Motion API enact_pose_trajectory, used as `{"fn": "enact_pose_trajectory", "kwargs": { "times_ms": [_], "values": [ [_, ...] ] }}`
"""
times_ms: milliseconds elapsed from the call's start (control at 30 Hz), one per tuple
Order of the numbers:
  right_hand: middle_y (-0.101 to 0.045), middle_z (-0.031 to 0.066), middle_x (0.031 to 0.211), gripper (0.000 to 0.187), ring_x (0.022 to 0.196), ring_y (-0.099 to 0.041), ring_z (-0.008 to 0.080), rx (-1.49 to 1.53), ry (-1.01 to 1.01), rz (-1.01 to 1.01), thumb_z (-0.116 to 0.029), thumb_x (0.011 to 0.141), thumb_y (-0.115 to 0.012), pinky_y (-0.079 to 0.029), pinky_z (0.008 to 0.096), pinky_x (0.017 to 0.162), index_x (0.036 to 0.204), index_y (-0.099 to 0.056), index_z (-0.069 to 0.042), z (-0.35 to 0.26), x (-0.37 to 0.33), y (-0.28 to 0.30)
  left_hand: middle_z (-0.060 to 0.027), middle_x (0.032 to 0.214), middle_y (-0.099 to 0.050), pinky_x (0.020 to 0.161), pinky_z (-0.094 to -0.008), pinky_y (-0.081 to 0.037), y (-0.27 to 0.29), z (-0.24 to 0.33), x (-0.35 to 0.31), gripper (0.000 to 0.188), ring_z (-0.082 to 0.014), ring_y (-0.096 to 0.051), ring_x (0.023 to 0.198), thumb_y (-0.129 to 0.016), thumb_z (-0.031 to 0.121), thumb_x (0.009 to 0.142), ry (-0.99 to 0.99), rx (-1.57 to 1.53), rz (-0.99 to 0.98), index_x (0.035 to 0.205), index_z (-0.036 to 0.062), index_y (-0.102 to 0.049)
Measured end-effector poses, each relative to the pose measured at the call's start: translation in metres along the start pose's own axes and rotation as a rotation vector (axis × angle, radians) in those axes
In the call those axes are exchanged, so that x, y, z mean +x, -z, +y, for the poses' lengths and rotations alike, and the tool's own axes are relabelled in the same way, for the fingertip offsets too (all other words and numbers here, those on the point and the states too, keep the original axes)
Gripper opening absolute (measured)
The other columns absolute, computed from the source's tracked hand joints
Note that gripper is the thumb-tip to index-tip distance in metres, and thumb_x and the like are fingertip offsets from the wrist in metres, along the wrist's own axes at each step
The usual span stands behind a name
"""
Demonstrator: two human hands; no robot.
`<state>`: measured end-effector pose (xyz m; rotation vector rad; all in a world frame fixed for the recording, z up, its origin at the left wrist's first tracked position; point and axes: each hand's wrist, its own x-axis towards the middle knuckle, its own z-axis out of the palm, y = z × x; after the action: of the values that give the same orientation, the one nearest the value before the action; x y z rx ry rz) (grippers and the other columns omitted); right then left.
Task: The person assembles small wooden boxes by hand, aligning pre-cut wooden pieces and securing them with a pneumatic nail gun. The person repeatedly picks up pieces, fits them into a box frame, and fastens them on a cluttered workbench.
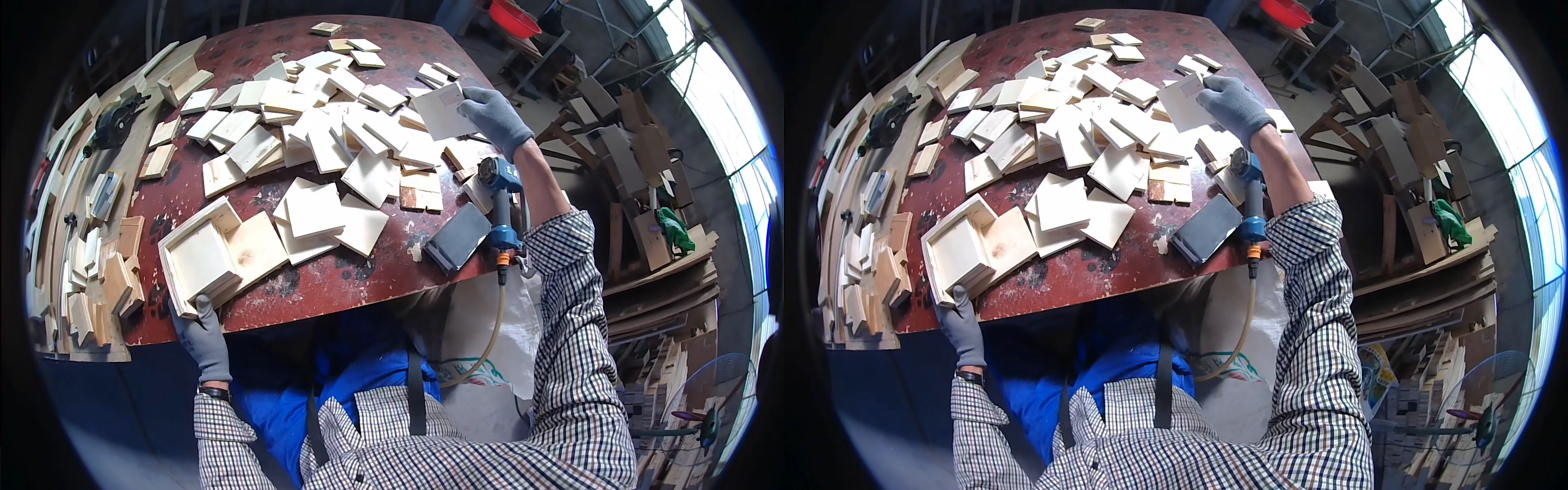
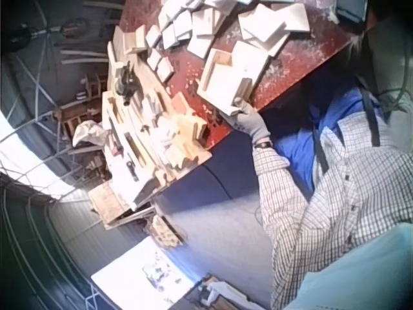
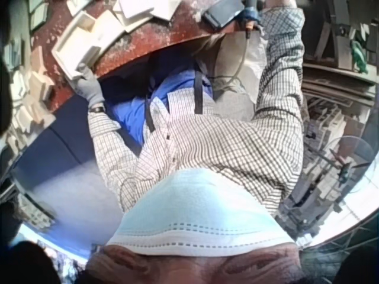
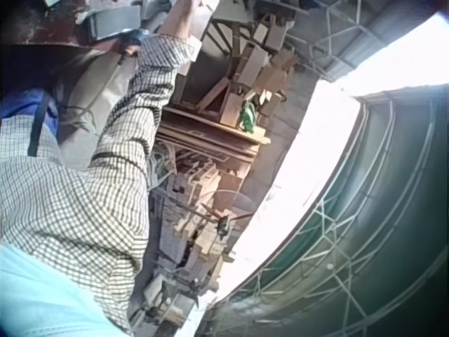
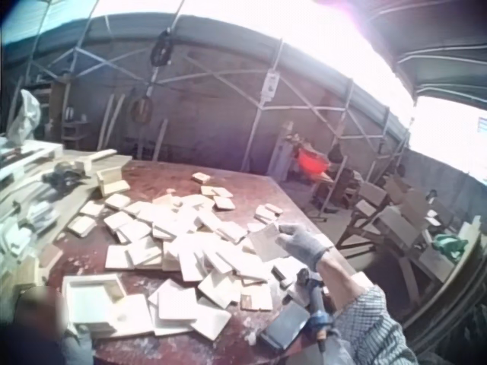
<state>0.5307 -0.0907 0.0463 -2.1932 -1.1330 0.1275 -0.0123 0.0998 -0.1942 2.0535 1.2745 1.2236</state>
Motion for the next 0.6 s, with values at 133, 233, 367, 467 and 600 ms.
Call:
{"fn": "enact_pose_trajectory", "kwargs": {
  "times_ms": [133,233,367,467,600],
  "values": [
    [-0.076,0.0162,0.097,0.035,0.087,-0.073,0.0247,-0.100,0.062,0.228,-0.019,0.096,-0.061,-0.056,0.0399,0.086,0.125,-0.073,-0.003,-0.013,-0.012,-0.004,-0.0262,0.122,-0.069,0.099,-0.0469,-0.052,0.002,-0.010,0.000,0.065,-0.0415,-0.067,0.112,-0.057,0.052,0.110,0.016,0.045,-0.059,0.129,-0.0096,-0.061],
    [-0.074,0.0267,0.101,0.033,0.095,-0.074,0.0429,-0.343,0.245,0.342,-0.017,0.098,-0.062,-0.057,0.0493,0.087,0.127,-0.072,-0.006,-0.006,-0.022,-0.029,-0.0259,0.121,-0.070,0.098,-0.0468,-0.052,-0.003,-0.010,0.000,0.066,-0.0410,-0.067,0.111,-0.055,0.053,0.110,-0.005,0.003,-0.045,0.131,-0.0094,-0.061],
    [-0.075,0.0113,0.109,0.030,0.106,-0.073,0.0317,-0.519,0.637,0.209,-0.023,0.102,-0.063,-0.055,0.0469,0.091,0.131,-0.066,-0.015,0.005,-0.046,-0.091,-0.0266,0.125,-0.065,0.099,-0.0483,-0.051,0.000,-0.014,-0.003,0.069,-0.0428,-0.065,0.113,-0.056,0.055,0.109,0.017,0.006,-0.071,0.136,-0.0080,-0.055],
    [-0.073,0.0138,0.117,0.048,0.109,-0.071,0.0332,-0.566,0.598,-0.059,-0.035,0.098,-0.072,-0.055,0.0464,0.094,0.139,-0.065,-0.011,-0.004,-0.071,-0.107,-0.0263,0.125,-0.065,0.100,-0.0490,-0.050,0.000,-0.012,-0.002,0.070,-0.0432,-0.064,0.115,-0.056,0.055,0.109,0.008,0.002,-0.056,0.138,-0.0077,-0.054],
    [-0.074,0.0135,0.116,0.035,0.111,-0.071,0.0339,-0.435,0.560,-0.116,-0.036,0.100,-0.067,-0.055,0.0468,0.095,0.125,-0.070,-0.012,0.005,-0.064,-0.103,-0.0276,0.125,-0.064,0.101,-0.0493,-0.050,0.001,-0.014,-0.002,0.069,-0.0446,-0.064,0.115,-0.056,0.054,0.109,-0.023,0.005,-0.046,0.139,-0.0081,-0.053]
  ]
}}
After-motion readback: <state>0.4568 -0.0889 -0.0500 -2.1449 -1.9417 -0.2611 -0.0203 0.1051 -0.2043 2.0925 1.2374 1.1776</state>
